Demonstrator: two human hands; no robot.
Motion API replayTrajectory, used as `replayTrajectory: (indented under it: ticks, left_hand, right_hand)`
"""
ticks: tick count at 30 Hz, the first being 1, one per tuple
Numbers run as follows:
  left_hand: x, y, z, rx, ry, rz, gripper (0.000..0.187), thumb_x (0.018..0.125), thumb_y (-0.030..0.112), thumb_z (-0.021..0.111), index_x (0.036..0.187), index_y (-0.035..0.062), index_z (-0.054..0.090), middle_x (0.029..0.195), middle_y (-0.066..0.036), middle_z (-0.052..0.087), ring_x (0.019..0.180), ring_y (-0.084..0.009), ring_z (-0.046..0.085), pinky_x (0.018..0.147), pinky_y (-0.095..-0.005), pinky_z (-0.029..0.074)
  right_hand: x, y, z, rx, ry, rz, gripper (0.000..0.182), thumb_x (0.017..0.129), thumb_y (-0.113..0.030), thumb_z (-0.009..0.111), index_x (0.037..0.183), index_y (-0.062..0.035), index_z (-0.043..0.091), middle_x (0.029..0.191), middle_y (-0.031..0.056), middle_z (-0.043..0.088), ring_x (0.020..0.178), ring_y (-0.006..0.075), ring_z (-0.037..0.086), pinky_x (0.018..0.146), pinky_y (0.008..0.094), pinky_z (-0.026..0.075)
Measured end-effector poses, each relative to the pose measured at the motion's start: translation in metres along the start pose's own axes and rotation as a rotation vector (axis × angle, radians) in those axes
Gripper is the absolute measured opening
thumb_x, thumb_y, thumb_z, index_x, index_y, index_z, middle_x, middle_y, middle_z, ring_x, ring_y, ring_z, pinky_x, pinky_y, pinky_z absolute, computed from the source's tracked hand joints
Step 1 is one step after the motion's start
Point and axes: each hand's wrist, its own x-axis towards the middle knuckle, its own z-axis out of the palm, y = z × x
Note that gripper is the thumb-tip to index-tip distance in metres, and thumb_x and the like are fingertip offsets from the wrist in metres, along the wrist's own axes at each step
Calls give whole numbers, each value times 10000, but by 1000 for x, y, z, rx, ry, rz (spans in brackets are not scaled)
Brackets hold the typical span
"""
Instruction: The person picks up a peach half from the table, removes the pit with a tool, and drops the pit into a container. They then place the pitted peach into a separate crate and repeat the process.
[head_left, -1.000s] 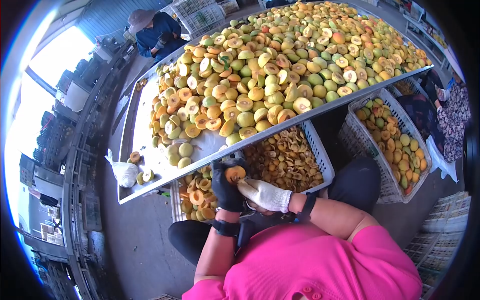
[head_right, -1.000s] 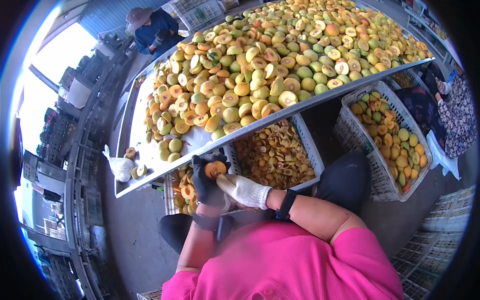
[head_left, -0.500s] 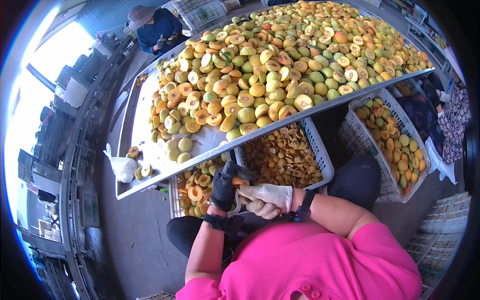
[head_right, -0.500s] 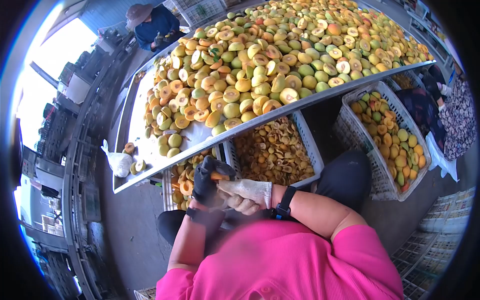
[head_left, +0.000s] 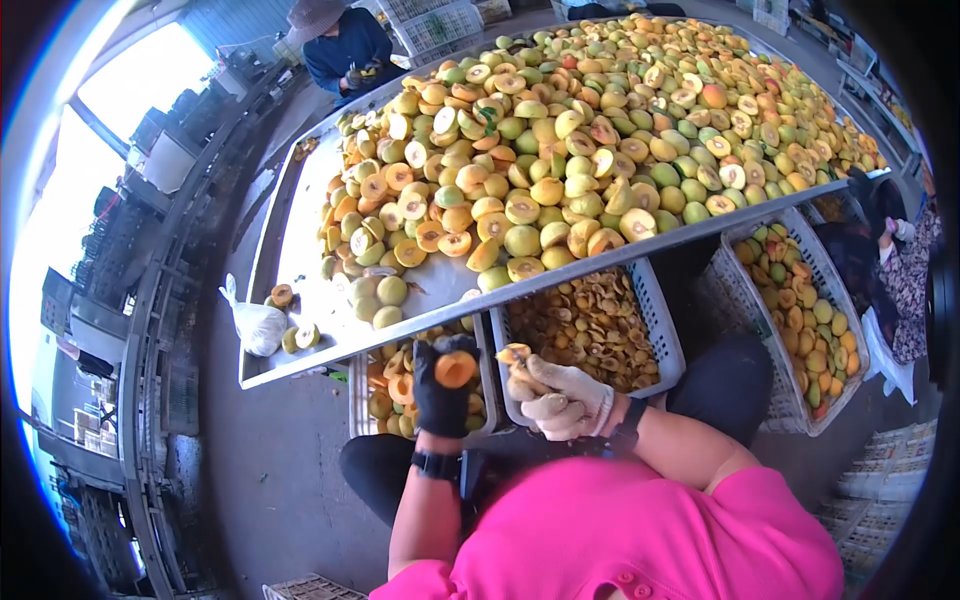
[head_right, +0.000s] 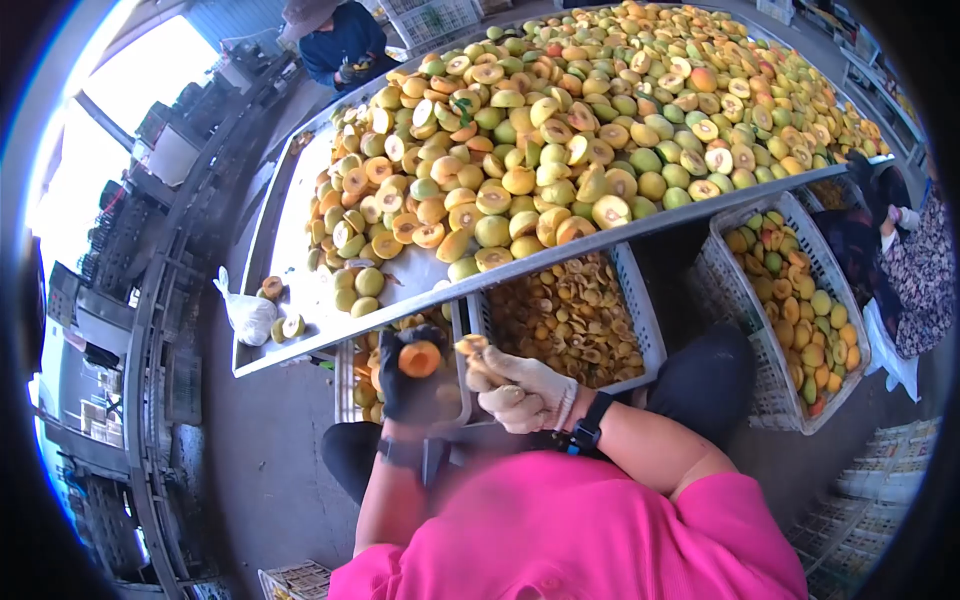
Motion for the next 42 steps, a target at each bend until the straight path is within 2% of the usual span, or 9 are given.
replayTrajectory:
  ticks: [2, 6, 12, 17, 25, 29, 36, 38, 42]
  left_hand:
    - [-4, 37, -4, 457, 146, 170, 230, 982, 113, 583, 1140, -24, 680, 1181, -130, 672, 1174, -246, 601, 1020, -364, 465]
    - [32, 92, -4, 1128, 176, 518, 201, 949, 106, 634, 1119, 19, 696, 1166, -134, 679, 1131, -247, 621, 992, -354, 474]
    - [154, 90, -14, 1641, 241, 315, 505, 892, 346, 679, 1294, 54, 595, 1221, -198, 660, 1209, -378, 568, 1040, -466, 416]
    - [199, 59, -11, 2116, 152, 252, 605, 817, 318, 736, 1339, 73, 551, 1288, -217, 590, 1185, -407, 562, 1057, -498, 393]
    - [163, 61, 0, 1605, 25, 346, 418, 748, 176, 723, 1155, 99, 662, 1075, -149, 610, 973, -332, 639, 886, -419, 516]
    - [128, 44, 8, 488, 11, 39, 310, 813, 123, 636, 1119, 71, 637, 1022, -36, 623, 943, -174, 603, 849, -312, 522]
    - [37, 22, 101, -447, -6, -207, 408, 912, 71, 612, 1309, 24, 531, 1232, -149, 620, 1152, -290, 619, 1034, -425, 496]
    - [23, 3, 107, 425, -159, 309, 374, 945, 24, 612, 1308, 16, 523, 1196, -121, 635, 1114, -234, 628, 990, -367, 512]
    - [11, -1, 114, 522, -84, 319, 369, 950, -30, 602, 1306, 5, 512, 1160, -99, 637, 1067, -191, 624, 950, -323, 515]
  right_hand:
    - [0, -7, -3, 19, 171, -99, 436, 1016, -551, 461, 979, -121, 519, 604, -69, 375, 373, 23, 299, 315, 195, 249]
    - [8, -10, -7, 5, 423, -147, 419, 1028, -550, 439, 1001, -142, 531, 615, -75, 361, 395, 29, 288, 337, 206, 245]
    - [17, -8, 3, -159, 468, -40, 394, 1032, -567, 420, 918, -201, 510, 628, -82, 362, 416, 45, 299, 372, 222, 232]
    - [16, -12, -3, -221, 431, -50, 408, 1053, -552, 351, 982, -177, 496, 647, -60, 376, 417, 45, 300, 350, 217, 257]
    - [18, -15, 15, -403, 529, -82, 386, 1057, -538, 363, 955, -189, 491, 633, -68, 370, 416, 47, 279, 350, 223, 245]
    - [15, -15, 23, -400, 483, -114, 387, 1051, -539, 384, 978, -181, 513, 623, -67, 382, 405, 47, 289, 349, 223, 247]
    - [10, -20, 28, -298, 297, -144, 388, 1037, -523, 449, 1012, -145, 534, 598, -50, 404, 362, 52, 302, 322, 227, 226]
    - [11, -19, 33, -474, 543, -242, 373, 1043, -501, 450, 1026, -138, 536, 597, -44, 421, 361, 51, 307, 318, 221, 241]
    - [10, -19, 32, -757, 669, -383, 276, 1052, -395, 495, 1064, -147, 614, 627, -41, 483, 435, 57, 419, 382, 238, 307]
